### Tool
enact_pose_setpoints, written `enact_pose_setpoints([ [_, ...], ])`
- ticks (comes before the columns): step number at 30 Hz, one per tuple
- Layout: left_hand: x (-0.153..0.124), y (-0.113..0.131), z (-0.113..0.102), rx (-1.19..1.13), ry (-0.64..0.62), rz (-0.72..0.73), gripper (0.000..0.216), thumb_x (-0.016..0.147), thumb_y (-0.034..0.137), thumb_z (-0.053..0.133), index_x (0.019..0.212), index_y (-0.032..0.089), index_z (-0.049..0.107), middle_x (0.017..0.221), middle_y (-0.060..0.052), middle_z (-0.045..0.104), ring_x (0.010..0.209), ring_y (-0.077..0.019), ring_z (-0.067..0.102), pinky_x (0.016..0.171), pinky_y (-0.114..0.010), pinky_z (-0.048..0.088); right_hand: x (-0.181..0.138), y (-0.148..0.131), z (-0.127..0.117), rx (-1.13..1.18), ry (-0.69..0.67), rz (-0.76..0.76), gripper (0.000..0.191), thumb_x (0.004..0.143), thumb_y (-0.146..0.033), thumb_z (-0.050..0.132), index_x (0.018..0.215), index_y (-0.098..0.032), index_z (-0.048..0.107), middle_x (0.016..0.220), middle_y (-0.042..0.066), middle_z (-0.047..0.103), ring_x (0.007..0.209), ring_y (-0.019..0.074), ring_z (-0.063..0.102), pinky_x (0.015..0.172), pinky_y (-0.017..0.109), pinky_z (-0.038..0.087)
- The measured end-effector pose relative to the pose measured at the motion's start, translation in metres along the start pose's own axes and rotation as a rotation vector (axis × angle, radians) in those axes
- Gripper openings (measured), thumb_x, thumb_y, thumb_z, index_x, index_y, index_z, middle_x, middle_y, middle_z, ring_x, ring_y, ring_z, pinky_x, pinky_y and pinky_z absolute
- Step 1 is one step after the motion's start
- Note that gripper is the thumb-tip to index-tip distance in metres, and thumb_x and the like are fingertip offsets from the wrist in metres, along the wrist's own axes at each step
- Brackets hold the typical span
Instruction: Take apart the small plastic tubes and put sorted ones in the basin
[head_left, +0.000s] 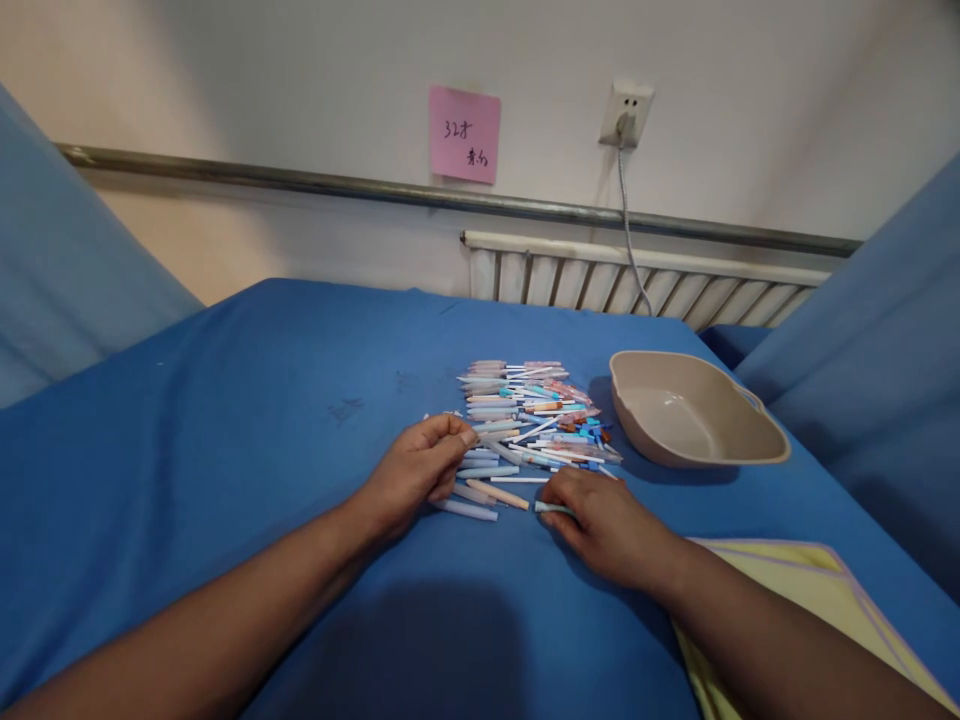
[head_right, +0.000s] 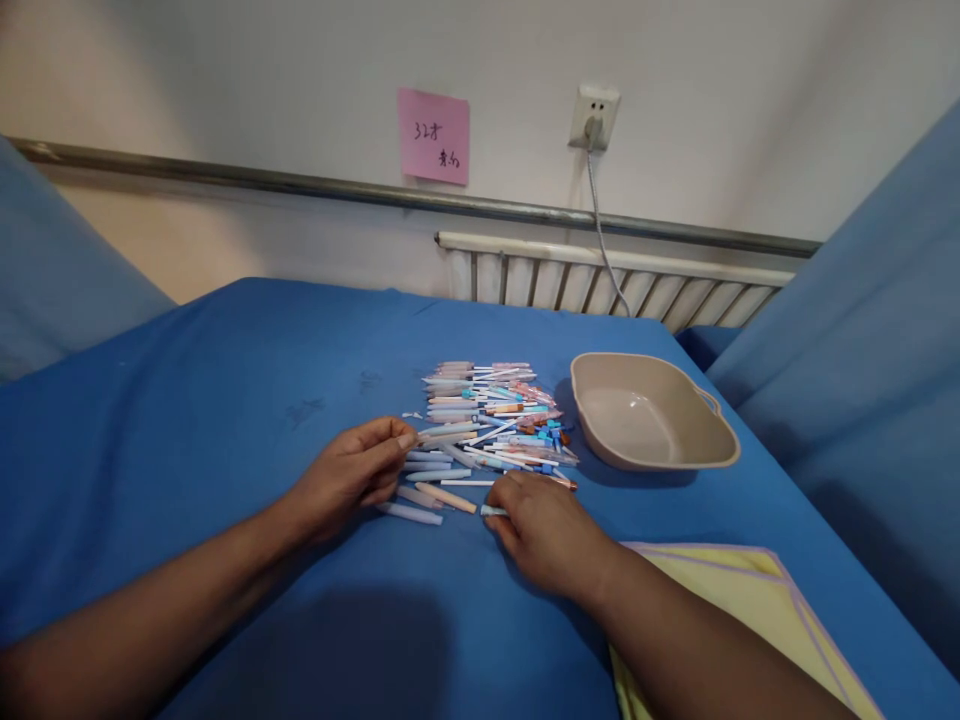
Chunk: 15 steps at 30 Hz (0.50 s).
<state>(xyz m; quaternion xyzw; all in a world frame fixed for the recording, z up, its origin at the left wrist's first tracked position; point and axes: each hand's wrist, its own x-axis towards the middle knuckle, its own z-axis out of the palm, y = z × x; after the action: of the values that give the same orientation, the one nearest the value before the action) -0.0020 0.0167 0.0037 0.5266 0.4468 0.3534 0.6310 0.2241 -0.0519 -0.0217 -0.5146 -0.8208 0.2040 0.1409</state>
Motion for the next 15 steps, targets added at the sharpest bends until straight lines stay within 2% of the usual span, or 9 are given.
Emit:
enact_pose_setpoints([
  [4, 0.0012, -0.0027, 0.0018, -0.002, 0.05, -0.014, 0.02, 0.074, 0.033, 0.064, 0.075, 0.016, 0.052, 0.049, 0.01, 0.035, 0.034, -0.003, 0.025, 0.032, -0.015, 0.022, 0.0002, -0.0016, -0.001, -0.03, 0.0, -0.01, 0.012, 0.09, -0.024, 0.05, 0.097, -0.018, 0.059, 0.093, 0.007, 0.064, 0.089, 0.0194, 0.058, 0.076, 0.03, 0.04],
  [8, 0.002, -0.0047, 0.004, 0.035, 0.071, -0.023, 0.024, 0.072, 0.032, 0.062, 0.086, 0.013, 0.06, 0.048, 0.009, 0.038, 0.034, -0.0031, 0.025, 0.032, -0.014, 0.02, 0.0014, -0.0017, -0.001, -0.041, 0.008, -0.023, 0.01, 0.09, -0.023, 0.051, 0.093, -0.018, 0.059, 0.091, 0.006, 0.064, 0.086, 0.0181, 0.058, 0.074, 0.029, 0.039],
  [15, 0.0048, -0.0025, 0.0001, -0.026, 0.1, -0.04, 0.02, 0.072, 0.033, 0.063, 0.07, 0.017, 0.052, 0.046, 0.011, 0.034, 0.034, -0.003, 0.023, 0.032, -0.013, 0.02, 0.0025, -0.0024, -0.0013, -0.029, 0.014, -0.014, 0.01, 0.089, -0.023, 0.051, 0.092, -0.019, 0.06, 0.089, 0.005, 0.065, 0.084, 0.0177, 0.058, 0.072, 0.029, 0.039],
])
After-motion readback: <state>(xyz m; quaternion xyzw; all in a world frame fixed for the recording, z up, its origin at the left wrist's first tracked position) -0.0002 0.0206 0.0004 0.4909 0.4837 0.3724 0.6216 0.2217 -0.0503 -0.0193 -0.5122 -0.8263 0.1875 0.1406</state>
